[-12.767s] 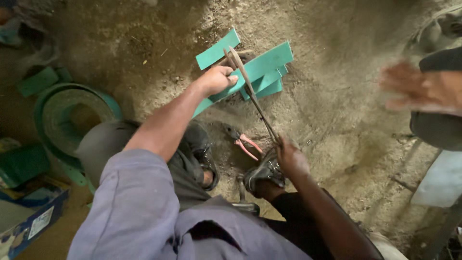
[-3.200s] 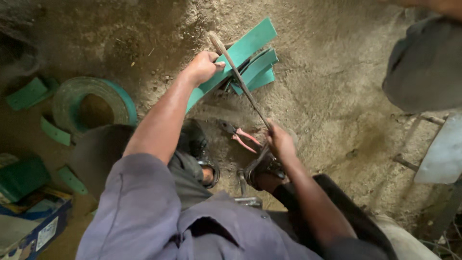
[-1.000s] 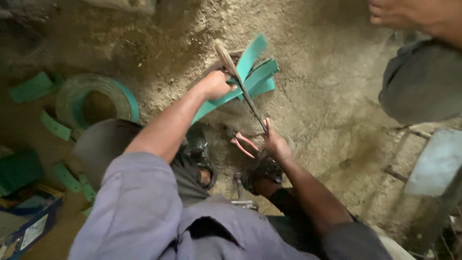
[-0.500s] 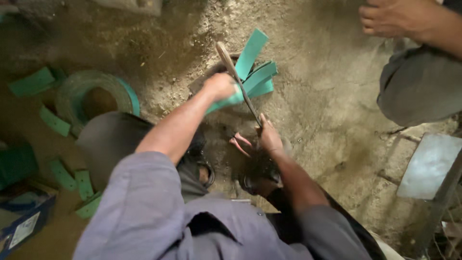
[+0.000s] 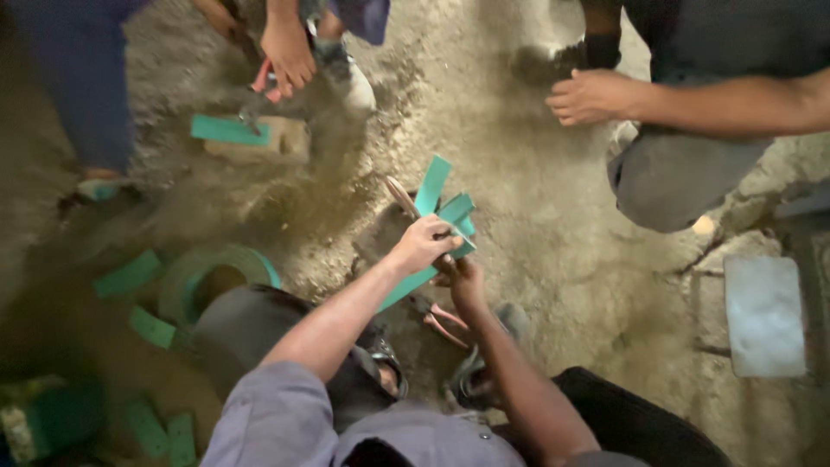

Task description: The person uses a hand saw to cut a green plastic strip into smaller pieces while squatting on the floor. The cut pieces are placed in a pile nearby.

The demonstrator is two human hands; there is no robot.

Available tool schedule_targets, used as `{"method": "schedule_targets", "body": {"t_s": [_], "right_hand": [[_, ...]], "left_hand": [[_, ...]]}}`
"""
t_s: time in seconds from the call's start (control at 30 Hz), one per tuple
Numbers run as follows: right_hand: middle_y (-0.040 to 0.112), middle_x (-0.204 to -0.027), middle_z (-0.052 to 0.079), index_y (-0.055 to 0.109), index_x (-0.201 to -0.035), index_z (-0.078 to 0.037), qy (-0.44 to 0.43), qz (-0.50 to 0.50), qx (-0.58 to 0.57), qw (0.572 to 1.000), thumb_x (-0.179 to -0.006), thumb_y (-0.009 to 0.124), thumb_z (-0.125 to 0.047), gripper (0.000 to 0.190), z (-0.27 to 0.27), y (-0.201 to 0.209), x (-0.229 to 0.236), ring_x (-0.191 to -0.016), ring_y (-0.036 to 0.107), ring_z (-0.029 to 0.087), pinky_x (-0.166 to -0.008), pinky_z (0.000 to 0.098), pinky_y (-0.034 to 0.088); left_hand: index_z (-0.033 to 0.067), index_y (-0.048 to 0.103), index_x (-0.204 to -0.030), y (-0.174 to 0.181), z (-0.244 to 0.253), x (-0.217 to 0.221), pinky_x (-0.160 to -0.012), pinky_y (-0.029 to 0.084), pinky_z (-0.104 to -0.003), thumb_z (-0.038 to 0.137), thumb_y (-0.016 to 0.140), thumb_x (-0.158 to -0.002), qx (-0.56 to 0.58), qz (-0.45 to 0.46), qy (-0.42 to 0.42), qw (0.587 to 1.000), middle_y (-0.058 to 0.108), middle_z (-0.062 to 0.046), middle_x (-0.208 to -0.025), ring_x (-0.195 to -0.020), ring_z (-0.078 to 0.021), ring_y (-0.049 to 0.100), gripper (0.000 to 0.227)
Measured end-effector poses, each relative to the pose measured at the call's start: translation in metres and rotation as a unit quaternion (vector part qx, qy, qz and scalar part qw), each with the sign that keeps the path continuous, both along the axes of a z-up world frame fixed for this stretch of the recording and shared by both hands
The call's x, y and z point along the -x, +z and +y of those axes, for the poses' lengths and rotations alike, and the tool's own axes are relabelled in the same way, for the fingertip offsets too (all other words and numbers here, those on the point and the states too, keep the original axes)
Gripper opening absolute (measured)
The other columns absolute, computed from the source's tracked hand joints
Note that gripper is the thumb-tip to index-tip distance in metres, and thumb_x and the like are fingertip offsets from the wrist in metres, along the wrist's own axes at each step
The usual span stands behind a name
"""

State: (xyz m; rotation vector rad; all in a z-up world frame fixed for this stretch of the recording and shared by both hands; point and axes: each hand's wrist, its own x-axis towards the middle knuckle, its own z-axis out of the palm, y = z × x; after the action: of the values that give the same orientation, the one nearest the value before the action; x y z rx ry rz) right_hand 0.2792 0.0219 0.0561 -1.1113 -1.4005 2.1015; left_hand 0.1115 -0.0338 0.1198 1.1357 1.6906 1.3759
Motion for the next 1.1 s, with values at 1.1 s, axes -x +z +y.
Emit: {"method": "schedule_targets", "body": {"t_s": [1.1], "right_hand": [[0.069, -0.108, 0.024, 0.066, -0.11, -0.001, 0.269, -0.362, -0.365, 0.814, -0.095, 0.067, -0.038, 0.04, 0.035, 0.0, -0.128, -0.103, 0.065, 0.045, -0.085, 0.0499, 0.052]], "left_hand": [[0.0178, 0.073, -0.126, -0.069, -0.036, 0.138, -0.087, 0.053, -0.038, 0.025, 0.077, -0.085, 0.343, -0.033, 0.055, 0.937, 0.077, -0.009, -0.109, -0.096, -0.0214, 0.071, 0.042]]}}
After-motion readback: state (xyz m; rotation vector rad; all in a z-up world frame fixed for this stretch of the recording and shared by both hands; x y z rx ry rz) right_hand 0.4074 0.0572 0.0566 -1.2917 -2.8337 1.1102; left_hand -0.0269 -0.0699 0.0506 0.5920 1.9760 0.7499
